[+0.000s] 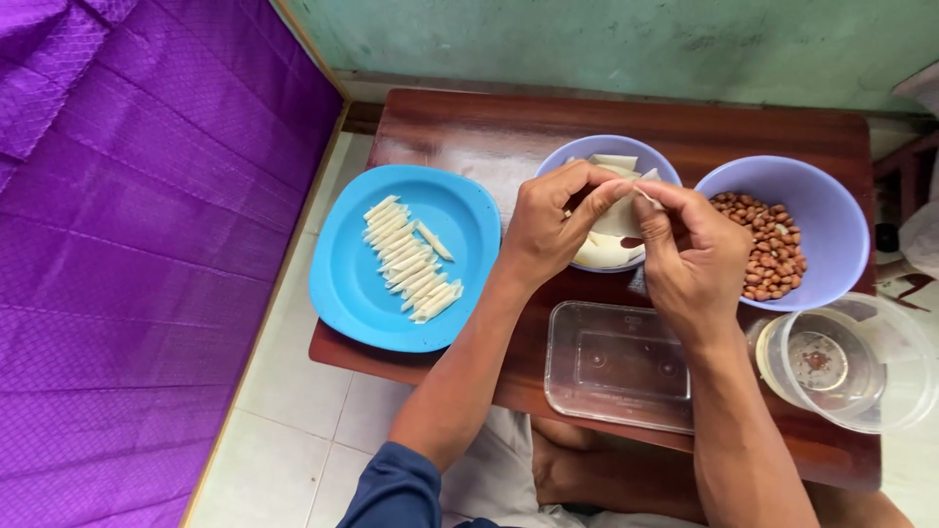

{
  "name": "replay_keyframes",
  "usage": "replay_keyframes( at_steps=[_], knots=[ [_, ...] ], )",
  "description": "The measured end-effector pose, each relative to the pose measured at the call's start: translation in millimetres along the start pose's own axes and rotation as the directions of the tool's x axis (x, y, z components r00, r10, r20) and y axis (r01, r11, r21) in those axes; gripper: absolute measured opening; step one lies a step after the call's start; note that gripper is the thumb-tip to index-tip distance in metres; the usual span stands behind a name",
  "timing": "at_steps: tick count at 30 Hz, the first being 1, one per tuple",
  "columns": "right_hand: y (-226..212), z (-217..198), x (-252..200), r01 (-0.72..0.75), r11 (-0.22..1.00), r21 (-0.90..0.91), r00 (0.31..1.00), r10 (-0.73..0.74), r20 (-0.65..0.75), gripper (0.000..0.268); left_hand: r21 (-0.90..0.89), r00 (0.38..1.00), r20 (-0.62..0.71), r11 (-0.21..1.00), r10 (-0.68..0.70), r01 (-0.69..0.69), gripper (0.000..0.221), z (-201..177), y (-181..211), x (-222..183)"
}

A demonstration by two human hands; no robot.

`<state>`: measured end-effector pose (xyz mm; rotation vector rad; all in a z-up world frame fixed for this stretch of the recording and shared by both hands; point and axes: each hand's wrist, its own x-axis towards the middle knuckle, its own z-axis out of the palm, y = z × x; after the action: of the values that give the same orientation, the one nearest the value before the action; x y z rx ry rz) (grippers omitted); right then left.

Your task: Assembling small nut rolls by placing filling and a peanut on a square wrapper and rolling it up manually.

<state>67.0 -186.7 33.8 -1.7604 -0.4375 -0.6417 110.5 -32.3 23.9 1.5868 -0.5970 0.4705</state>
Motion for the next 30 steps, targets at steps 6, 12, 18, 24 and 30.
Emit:
replay_keyframes(
  at_steps=[6,12,18,24,30],
  knots=[
    [-6.1,3.4,-0.4,-0.049,0.995,-0.087,0.996,0.042,-0.075,0.020,-0.065,1.000,-0.011,0.998,-0.019,0.018,0.011,0.0,11.7,1.8],
    [-4.9,5.4,1.0,-0.102,0.990,0.093,0.978,0.117,-0.171,0.018,-0.129,0.998,0.050,0.991,-0.029,0.035,0.010,1.6,13.1,-0.2],
    [8.5,4.3,-4.3,-0.144,0.983,0.117,0.968,0.165,-0.191,0.022,-0.078,1.000,-0.009,0.997,0.008,-0.009,0.016,3.8,10.8,2.0],
    [5.6,4.8,-4.6,-0.105,0.994,-0.016,0.988,0.102,-0.115,0.027,-0.050,0.998,-0.031,0.997,0.056,-0.057,0.027,4.7,0.4,0.4],
    [-7.1,2.1,-1.8,-0.015,0.998,-0.058,1.000,0.013,-0.024,0.024,-0.079,0.995,0.036,0.993,0.091,-0.088,0.036,1.2,11.9,-0.3]
  ],
)
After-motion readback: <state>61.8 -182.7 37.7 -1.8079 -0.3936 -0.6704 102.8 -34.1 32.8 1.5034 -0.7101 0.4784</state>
